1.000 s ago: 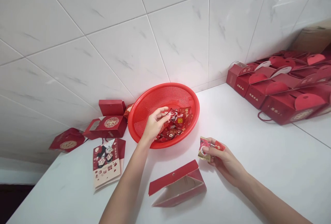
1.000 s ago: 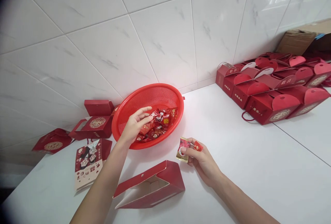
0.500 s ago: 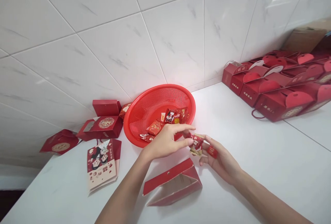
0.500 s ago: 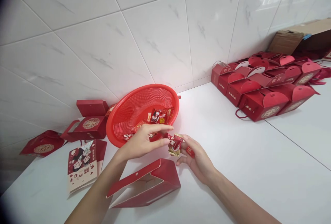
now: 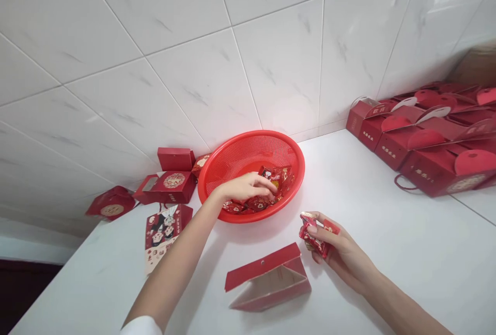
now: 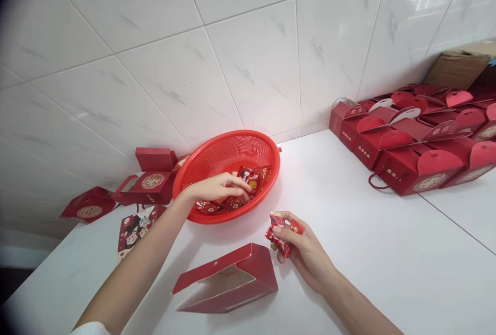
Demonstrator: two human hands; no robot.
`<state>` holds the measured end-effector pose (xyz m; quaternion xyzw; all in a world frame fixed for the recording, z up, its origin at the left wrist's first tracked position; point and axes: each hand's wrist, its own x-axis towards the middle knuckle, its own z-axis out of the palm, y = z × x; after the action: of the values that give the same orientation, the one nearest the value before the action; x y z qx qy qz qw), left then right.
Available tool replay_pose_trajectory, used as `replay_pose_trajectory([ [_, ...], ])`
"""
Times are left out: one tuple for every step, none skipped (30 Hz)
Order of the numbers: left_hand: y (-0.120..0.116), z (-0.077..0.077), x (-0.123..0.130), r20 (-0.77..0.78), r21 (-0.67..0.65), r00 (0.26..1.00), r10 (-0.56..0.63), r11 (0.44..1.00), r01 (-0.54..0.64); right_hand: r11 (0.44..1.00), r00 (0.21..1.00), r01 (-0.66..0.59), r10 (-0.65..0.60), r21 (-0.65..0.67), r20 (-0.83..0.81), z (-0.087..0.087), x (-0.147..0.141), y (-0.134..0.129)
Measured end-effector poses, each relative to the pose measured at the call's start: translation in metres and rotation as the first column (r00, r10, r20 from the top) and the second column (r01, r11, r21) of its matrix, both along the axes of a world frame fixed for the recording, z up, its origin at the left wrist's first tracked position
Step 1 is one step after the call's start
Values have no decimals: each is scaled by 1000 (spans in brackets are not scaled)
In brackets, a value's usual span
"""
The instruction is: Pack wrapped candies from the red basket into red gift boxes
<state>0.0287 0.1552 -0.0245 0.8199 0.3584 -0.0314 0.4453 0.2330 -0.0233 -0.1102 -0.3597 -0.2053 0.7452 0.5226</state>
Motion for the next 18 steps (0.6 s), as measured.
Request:
replay_pose_trajectory([
  [5,-4,2,-65,5,997,-43,999,43,1000,1000,-1,1,-7,3,0,0,0],
  [9,-7,3,-106,58,994,-40,997,46,1000,1000,0,1,-12,7,1,0,0],
  [12,-10,5,-112,148,994,12,989,5,1000,1000,1,-1,-17,11,2,1,1],
  [15,-13,6,-82,248,992,93,966,-70,1000,1000,3,-3,-19,15,2,1,1],
  [18,-15,5,-23,323,984,179,932,-162,1000,1000,7,-6,-19,18,3,1,1],
  [21,-16,4,49,363,966,253,897,-253,1000,1000,10,-9,-20,21,3,1,1],
  [23,-17,2,110,369,947,302,872,-321,1000,1000,11,-11,-20,23,4,1,1],
  [25,-16,-1,153,353,933,326,863,-360,1000,1000,13,-13,-21,23,4,1,1],
  [26,-15,-5,176,330,927,332,867,-373,1000,1000,12,-12,-21,22,3,1,1],
  [27,-13,-10,183,313,927,328,874,-371,1000,1000,9,-9,-19,21,3,1,0],
  [26,-11,-14,179,309,930,320,879,-362,1000,1000,6,-6,-18,22,2,1,0],
  [25,-7,-19,158,317,937,311,883,-346,1000,1000,2,-2,-18,22,2,1,0],
  [23,-3,-24,116,331,945,306,885,-327,1000,1000,0,1,-18,23,1,1,-1],
  [20,1,-28,49,340,953,299,892,-298,1000,1000,-2,3,-21,26,0,1,-1],
  [16,6,-31,-45,324,959,278,913,-250,1000,1000,-3,3,-24,29,0,1,-1],
  [12,11,-35,-157,276,959,237,943,-188,1000,999,-1,2,-28,32,-1,1,-1],
  [7,15,-37,-269,208,946,182,970,-128,1000,999,0,1,-29,35,-1,1,-1],
  [2,18,-39,-360,143,924,127,987,-80,1000,999,-1,2,-29,37,-1,1,-1],
])
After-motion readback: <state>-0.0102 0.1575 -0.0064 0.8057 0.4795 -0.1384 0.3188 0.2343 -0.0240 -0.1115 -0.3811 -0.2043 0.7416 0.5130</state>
